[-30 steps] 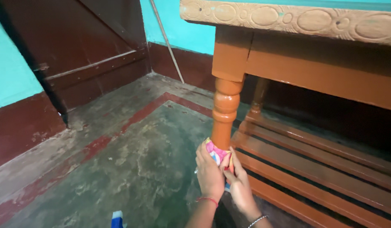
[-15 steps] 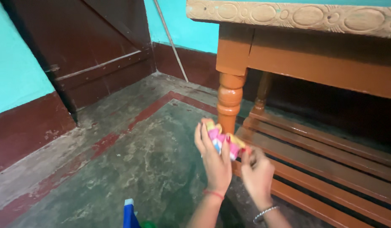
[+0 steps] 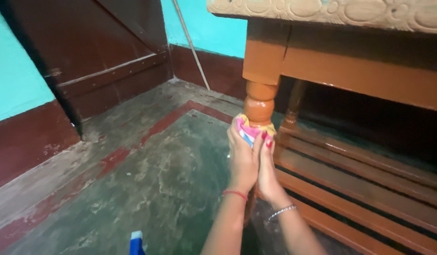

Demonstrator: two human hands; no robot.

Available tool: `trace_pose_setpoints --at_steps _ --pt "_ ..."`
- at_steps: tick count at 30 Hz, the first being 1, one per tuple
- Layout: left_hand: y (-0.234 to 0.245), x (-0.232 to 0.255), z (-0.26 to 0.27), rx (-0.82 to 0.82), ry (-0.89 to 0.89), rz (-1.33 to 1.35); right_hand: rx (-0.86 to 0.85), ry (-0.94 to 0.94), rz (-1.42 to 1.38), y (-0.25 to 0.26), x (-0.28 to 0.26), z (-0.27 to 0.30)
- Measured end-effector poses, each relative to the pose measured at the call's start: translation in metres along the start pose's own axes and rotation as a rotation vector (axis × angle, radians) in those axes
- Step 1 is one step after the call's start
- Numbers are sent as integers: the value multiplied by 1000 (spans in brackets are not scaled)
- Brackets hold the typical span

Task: The person wipes the lower slatted shelf and legs of a wooden table with a cloth, then sprays a cleaning solution from a green bottle onto the tabletop and wipes it down. The person continues wiping the table legs and edges.

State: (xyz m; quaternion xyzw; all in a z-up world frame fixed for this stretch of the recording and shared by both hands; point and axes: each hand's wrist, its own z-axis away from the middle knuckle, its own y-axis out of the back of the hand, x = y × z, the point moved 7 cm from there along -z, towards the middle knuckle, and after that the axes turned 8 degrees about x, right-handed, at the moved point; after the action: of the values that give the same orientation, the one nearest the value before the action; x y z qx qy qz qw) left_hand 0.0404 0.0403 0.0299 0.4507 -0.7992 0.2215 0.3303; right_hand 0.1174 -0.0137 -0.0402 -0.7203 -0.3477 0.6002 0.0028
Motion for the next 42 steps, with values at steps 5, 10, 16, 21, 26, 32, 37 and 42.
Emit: trace_pose_setpoints --at_steps 5,10,16,21,26,32,37,42 --pt "3 4 2 -2 47 -78 -41 -26 194 8 3 12" --pt "5 7 9 -11 79 -122 -57 -33 216 8 4 15" --pt "8 -9 23 4 37 -139 -33 -3 306 22 20 23" --pt "9 -25 35 2 66 -132 7 111 380 33 36 22" --pt "9 -41 50 -1 100 -123 -17 111 383 38 47 31" --pt "13 -60 71 -20 135 -87 0 -61 273 53 80 39" --pt "16 -72 86 -50 207 -70 -12 -82 259 64 103 43" --pt "18 -90 99 -68 266 -64 57 -324 282 88 138 51"
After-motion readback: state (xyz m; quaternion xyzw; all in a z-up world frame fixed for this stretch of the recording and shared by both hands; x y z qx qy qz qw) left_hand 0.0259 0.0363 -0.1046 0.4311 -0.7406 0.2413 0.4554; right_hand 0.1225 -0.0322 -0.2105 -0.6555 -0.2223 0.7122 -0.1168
